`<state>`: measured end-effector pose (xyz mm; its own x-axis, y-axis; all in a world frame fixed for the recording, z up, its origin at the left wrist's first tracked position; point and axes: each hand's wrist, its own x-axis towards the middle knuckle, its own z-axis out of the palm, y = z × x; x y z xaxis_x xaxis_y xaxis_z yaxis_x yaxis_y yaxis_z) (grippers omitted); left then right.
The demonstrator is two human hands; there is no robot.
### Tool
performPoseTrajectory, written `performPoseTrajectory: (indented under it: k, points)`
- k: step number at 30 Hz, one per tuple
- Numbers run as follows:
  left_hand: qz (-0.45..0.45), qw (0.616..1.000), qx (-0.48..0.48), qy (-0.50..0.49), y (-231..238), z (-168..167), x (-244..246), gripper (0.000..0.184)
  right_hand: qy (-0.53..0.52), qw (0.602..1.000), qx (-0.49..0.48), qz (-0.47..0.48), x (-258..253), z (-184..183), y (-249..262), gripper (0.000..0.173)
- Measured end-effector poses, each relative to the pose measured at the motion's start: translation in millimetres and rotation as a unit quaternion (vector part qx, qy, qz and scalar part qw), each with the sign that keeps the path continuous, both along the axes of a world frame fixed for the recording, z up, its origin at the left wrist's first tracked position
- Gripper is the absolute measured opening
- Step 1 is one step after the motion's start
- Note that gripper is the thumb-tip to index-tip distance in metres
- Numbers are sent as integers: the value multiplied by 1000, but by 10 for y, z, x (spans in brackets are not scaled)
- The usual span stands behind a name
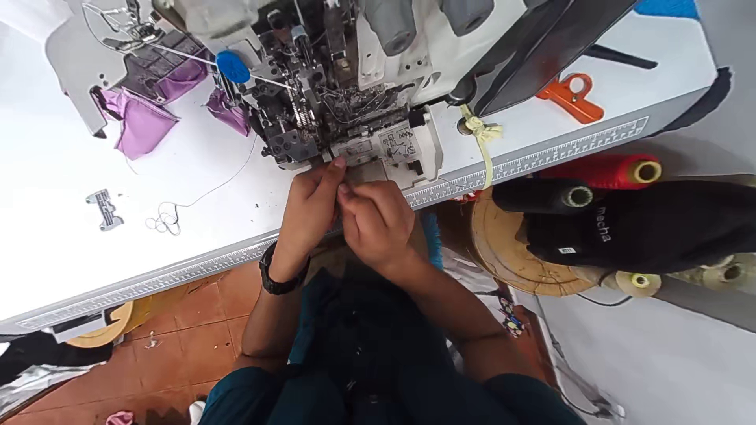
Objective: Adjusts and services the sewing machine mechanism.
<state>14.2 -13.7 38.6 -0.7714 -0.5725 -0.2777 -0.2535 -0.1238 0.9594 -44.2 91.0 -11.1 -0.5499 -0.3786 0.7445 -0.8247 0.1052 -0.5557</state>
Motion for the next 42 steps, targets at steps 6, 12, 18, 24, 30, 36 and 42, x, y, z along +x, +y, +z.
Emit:
performPoseTrajectory:
  k: [6, 12, 18, 24, 30, 36, 42]
  points:
    - [-94, 992, -32, 80, -78, -113, 77, 41, -75, 997, -36, 4, -220, 54, 81, 8]
    - [-40, 993, -17, 107, -91, -161, 138, 36, -37, 999, 1, -32, -178, 73, 91, 12]
    - [-34, 993, -41, 110, -52, -168, 132, 32, -25, 1000, 15, 3, -129, 61, 103, 13]
    - [-23, 993, -59, 96, -13, -162, 115, 33, -45, 999, 1, 18, -131, 45, 114, 12]
    - [-11, 998, 4, 59, -2, -51, -19, 36, -61, 998, -21, -9, -353, 51, 158, 12]
    - [-9, 998, -24, 60, 95, 1, -82, 26, -79, 996, -30, 1, -453, 78, 156, 10]
    - [3, 996, -22, 82, 88, -66, -70, 26, -102, 993, -53, 24, -527, 91, 139, 9]
